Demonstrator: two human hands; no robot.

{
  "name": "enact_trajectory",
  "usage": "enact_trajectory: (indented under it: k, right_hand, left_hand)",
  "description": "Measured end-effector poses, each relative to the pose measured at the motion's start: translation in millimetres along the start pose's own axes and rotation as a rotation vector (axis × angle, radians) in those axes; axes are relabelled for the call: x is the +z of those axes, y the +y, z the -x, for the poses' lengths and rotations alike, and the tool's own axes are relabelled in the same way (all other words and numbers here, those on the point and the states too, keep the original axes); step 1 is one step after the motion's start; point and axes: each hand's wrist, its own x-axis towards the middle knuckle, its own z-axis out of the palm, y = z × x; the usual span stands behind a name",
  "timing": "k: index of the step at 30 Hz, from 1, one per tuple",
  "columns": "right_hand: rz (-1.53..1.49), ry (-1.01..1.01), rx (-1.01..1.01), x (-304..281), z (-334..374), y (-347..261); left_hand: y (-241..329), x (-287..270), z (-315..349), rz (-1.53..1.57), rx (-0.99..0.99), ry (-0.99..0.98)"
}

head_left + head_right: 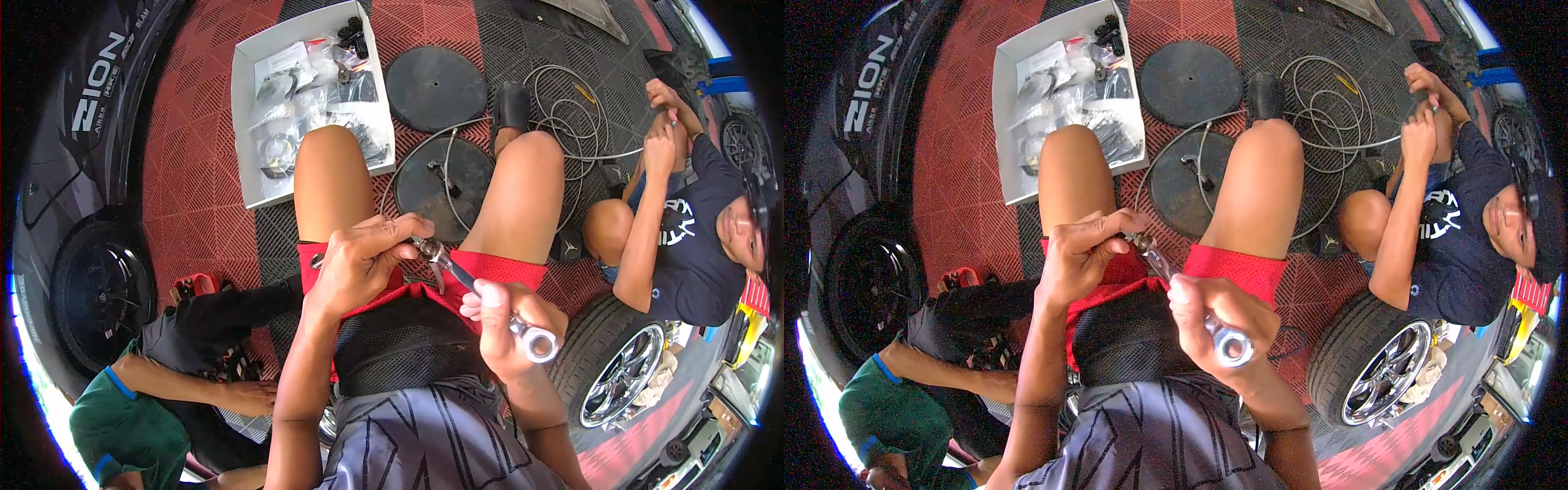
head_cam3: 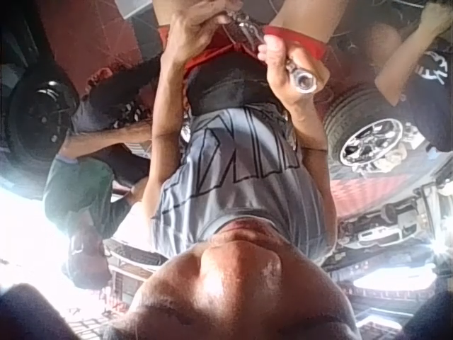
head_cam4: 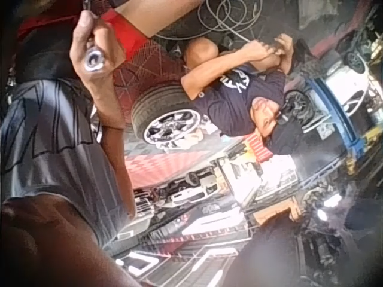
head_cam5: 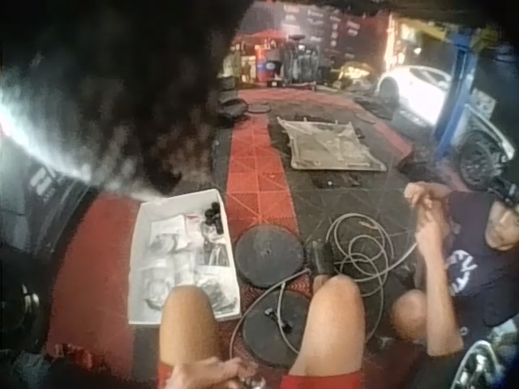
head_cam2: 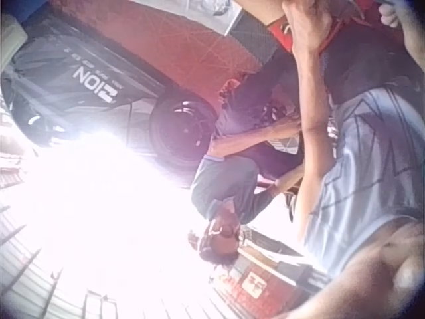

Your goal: Assembling and tightening fittings onto stainless steel braided hoses using wrenches.

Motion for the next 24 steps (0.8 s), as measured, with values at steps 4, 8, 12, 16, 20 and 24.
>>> enact_trajectory:
  k: [4,8,12,16,20,24]
  right_hand:
    - [-0.089,0.019,0.074,-1.3,-0.8,2.6]
    - [-0.010,-0.018,0.053,-4.3,-1.1,4.4]
    - [0.012,-0.032,-0.018,-1.8,-2.6,-3.7]
    - [0.041,-0.045,-0.287,9.8,3.6,0.2]
    - [0.097,-0.016,-0.371,20.5,12.3,3.0]
    - [0.190,-0.083,-0.408,16.8,13.5,0.0]
  left_hand:
    - [-3.5,3.6,1.9,0.029,0.018,-0.008]
    - [-3.8,4.2,0.2,0.031,0.024,0.005]
    - [-8.1,6.9,1.0,0.060,0.037,0.034]
    - [-5.4,11.2,-0.7,0.074,-0.041,0.075]
    - [-7.2,13.0,-2.2,0.054,-0.013,0.104]
    - [-8.5,13.9,-2.1,0.061,-0.006,0.119]
